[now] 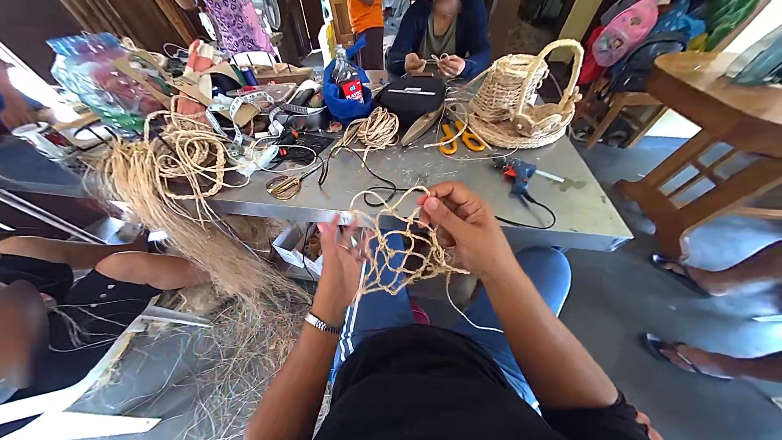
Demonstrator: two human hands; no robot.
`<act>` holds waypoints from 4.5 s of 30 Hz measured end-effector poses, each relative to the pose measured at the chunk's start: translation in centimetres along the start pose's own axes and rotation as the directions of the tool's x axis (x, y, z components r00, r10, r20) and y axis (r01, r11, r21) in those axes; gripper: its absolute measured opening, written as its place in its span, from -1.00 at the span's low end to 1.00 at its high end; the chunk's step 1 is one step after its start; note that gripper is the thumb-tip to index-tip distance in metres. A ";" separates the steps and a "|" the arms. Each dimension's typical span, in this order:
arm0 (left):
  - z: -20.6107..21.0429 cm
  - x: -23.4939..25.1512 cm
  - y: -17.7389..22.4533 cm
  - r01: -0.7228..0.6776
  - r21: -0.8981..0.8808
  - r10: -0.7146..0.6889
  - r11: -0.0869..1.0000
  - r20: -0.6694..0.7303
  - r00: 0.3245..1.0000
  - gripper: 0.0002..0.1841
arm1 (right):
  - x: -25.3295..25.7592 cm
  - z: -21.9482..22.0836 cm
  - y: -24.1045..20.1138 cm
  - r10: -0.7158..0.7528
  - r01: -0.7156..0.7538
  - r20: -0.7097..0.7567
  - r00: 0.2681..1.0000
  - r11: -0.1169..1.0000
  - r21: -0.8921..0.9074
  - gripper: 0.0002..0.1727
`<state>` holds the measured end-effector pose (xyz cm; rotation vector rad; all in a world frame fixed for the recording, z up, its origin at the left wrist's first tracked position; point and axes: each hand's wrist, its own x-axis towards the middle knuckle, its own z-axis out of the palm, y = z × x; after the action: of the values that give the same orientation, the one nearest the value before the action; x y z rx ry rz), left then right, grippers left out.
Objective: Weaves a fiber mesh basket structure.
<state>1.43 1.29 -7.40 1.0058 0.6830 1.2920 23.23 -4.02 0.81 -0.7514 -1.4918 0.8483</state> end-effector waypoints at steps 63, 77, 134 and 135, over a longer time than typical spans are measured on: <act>5.4 -0.4 7.3 -0.668 0.649 0.449 0.364 0.506 0.737 -0.79 | 1.9 -2.5 -2.9 0.020 0.139 0.263 0.965 0.810 -0.569 -0.76; 4.6 -8.9 14.6 -0.951 0.105 0.022 -0.290 0.994 0.103 -0.87 | -8.0 1.8 -5.8 -0.569 0.685 0.403 0.717 0.467 -0.559 -0.51; 0.6 -1.8 6.9 -0.235 0.492 0.046 0.838 0.366 0.930 -0.77 | 0.9 -2.9 -0.1 0.144 -0.081 0.139 0.980 0.919 -0.386 -0.88; 0.6 -1.7 6.9 -0.245 0.491 0.038 0.836 0.394 0.918 -0.74 | 0.9 -2.8 -0.2 0.128 -0.065 0.139 0.982 0.920 -0.387 -0.88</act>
<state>-1.51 -0.65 -1.21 1.7424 0.6933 1.0051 25.90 -3.10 1.51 -1.0721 -1.8063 0.7110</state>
